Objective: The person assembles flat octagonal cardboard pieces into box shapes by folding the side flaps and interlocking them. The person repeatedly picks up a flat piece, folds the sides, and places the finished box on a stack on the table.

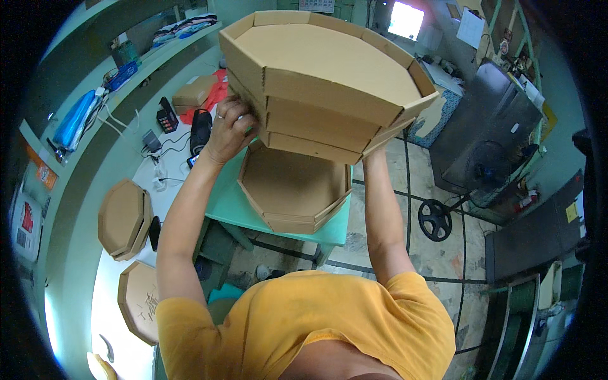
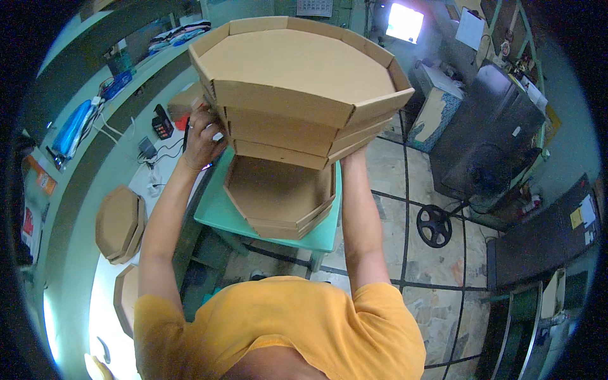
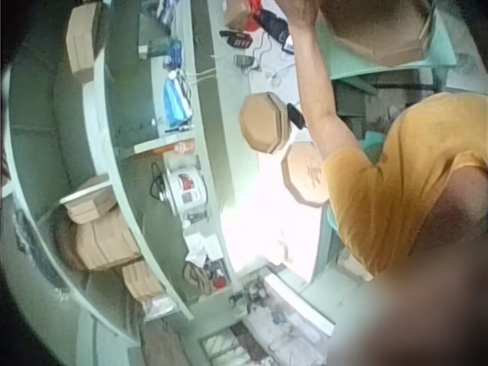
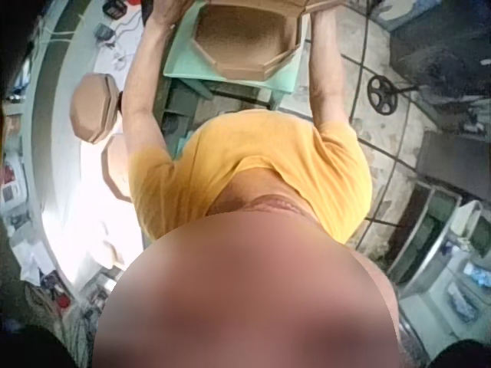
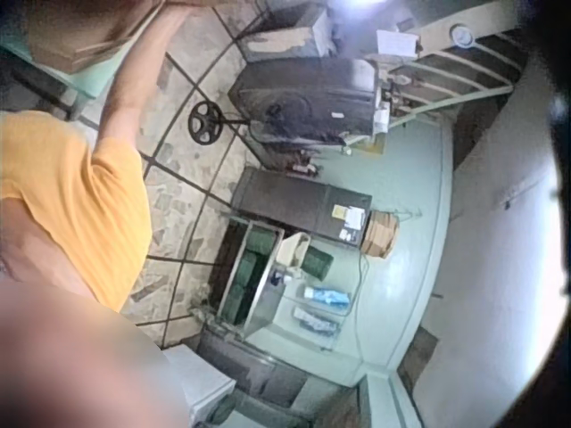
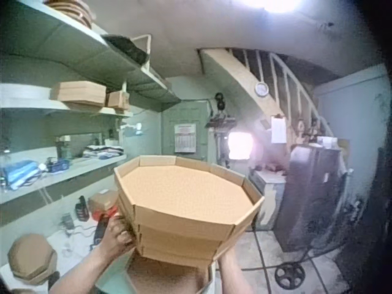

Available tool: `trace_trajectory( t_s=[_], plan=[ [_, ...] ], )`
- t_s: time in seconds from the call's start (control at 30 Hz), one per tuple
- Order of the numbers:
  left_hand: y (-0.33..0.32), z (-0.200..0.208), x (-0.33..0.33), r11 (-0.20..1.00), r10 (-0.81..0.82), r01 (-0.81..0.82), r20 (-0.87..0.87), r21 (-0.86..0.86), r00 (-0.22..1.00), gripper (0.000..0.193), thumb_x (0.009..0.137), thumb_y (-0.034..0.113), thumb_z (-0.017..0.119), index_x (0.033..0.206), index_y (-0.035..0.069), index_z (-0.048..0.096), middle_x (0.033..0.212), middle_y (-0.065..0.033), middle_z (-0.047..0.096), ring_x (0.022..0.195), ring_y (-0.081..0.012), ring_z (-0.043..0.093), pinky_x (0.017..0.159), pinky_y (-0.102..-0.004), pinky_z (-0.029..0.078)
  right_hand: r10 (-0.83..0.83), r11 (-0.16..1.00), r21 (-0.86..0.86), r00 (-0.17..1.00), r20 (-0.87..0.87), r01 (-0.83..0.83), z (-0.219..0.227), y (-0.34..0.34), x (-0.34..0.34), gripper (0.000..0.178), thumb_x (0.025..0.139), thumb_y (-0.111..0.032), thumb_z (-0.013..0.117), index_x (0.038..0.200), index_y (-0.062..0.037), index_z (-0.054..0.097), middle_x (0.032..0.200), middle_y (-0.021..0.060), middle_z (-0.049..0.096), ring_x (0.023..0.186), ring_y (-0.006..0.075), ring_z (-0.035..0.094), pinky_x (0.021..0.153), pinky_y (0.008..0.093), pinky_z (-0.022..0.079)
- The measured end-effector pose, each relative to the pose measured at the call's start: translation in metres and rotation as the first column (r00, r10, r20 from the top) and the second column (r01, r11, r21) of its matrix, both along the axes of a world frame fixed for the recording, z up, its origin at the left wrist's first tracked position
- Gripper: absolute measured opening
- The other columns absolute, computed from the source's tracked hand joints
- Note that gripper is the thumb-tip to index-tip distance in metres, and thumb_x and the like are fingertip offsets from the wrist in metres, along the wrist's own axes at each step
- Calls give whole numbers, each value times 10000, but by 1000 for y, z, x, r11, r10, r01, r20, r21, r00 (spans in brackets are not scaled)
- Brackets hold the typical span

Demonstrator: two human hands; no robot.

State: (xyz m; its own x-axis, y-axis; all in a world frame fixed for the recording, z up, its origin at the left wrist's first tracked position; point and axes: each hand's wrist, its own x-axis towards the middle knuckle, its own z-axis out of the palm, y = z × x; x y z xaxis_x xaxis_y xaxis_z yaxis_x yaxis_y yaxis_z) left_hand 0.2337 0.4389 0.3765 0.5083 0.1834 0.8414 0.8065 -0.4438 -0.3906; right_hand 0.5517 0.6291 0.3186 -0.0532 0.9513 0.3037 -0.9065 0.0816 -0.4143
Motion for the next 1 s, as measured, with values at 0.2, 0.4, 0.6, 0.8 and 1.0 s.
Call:
trace_trajectory(
  t_s=[0.2,0.4,0.6,0.8,1.0],
  plan=[
    [-16,3,8,992,91,-98,82,83,992,655,557,180,804,1112,126,460,1121,-114,467,1073,-368,456,940,-497,373,88,992,97,991,-103,-78,4,-9,-10,476,920,-407,407,1237,-76,533,1176,135,597,1034,278,595,888,440,503],
    [3,-19,11,611,-364,666,899,428,-244,787,793,642,584,1338,103,404,1305,-115,466,1238,-333,412,1050,-478,319,204,972,156,960,-190,-176,-15,-14,-38,481,908,-405,395,1226,-75,542,1163,133,603,1028,277,595,892,441,497],
    [27,-74,-26,717,-52,487,735,499,-676,694,888,608,466,1341,83,445,1287,-90,537,1189,-272,506,987,-410,418,24,991,-134,999,-23,-27,-68,-2,-77,492,849,-375,371,1106,-26,605,1095,148,634,1001,311,599,912,433,478],
    [21,-144,-60,813,202,534,746,234,-634,508,944,449,464,1288,76,486,1233,-76,575,1097,-247,573,920,-370,472,281,942,-276,898,339,-190,-122,30,-46,471,933,-382,400,1218,-28,525,1160,164,602,1036,302,602,884,427,508],
    [14,-203,-52,880,314,468,841,-83,-440,544,994,475,321,1235,38,535,1135,-127,623,1061,-255,584,882,-364,446,181,973,-230,733,656,-34,-156,7,-15,444,951,-351,474,1289,-64,486,1213,120,582,1038,243,608,834,401,539]
  ],
)
